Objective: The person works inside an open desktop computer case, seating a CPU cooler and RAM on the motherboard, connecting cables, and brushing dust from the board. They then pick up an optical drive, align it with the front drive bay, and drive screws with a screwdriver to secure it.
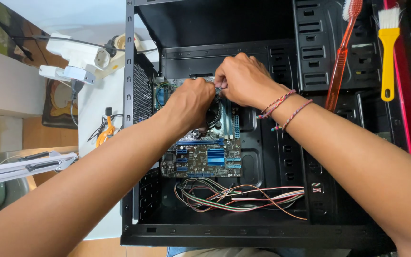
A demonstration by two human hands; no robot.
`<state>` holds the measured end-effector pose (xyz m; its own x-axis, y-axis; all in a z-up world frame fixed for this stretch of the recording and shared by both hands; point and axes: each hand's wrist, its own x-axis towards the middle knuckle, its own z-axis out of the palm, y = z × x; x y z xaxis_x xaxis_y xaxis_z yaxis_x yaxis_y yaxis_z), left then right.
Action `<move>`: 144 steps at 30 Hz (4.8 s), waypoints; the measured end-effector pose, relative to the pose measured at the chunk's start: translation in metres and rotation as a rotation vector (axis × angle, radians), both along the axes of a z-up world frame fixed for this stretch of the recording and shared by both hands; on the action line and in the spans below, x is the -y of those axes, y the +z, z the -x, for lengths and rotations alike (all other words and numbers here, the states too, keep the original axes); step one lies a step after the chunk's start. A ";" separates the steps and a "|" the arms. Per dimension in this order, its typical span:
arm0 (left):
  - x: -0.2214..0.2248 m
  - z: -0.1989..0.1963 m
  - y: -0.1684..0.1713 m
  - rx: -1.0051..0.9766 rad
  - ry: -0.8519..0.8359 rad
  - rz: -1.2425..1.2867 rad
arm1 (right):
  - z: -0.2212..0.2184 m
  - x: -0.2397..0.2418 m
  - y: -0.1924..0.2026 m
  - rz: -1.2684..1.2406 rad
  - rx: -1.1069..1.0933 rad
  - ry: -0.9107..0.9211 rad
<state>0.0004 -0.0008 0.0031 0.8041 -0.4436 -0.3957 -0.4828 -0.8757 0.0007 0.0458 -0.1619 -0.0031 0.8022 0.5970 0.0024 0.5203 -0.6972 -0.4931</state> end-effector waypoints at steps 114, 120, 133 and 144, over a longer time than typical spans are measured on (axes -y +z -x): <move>-0.007 0.004 -0.009 0.033 0.128 0.106 | -0.004 -0.004 0.003 0.111 0.239 0.277; -0.006 0.005 -0.002 0.052 0.080 0.086 | -0.002 -0.006 0.003 0.065 0.199 0.218; -0.001 0.012 0.003 0.177 0.168 -0.026 | 0.004 -0.015 0.004 0.122 0.047 -0.022; 0.004 0.007 -0.018 0.250 0.101 -0.085 | 0.002 -0.019 -0.009 0.023 0.048 -0.034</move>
<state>-0.0066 -0.0045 -0.0146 0.9197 -0.3305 -0.2122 -0.3695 -0.9111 -0.1825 0.0439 -0.1432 -0.0124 0.8212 0.5699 0.0276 0.5188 -0.7257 -0.4519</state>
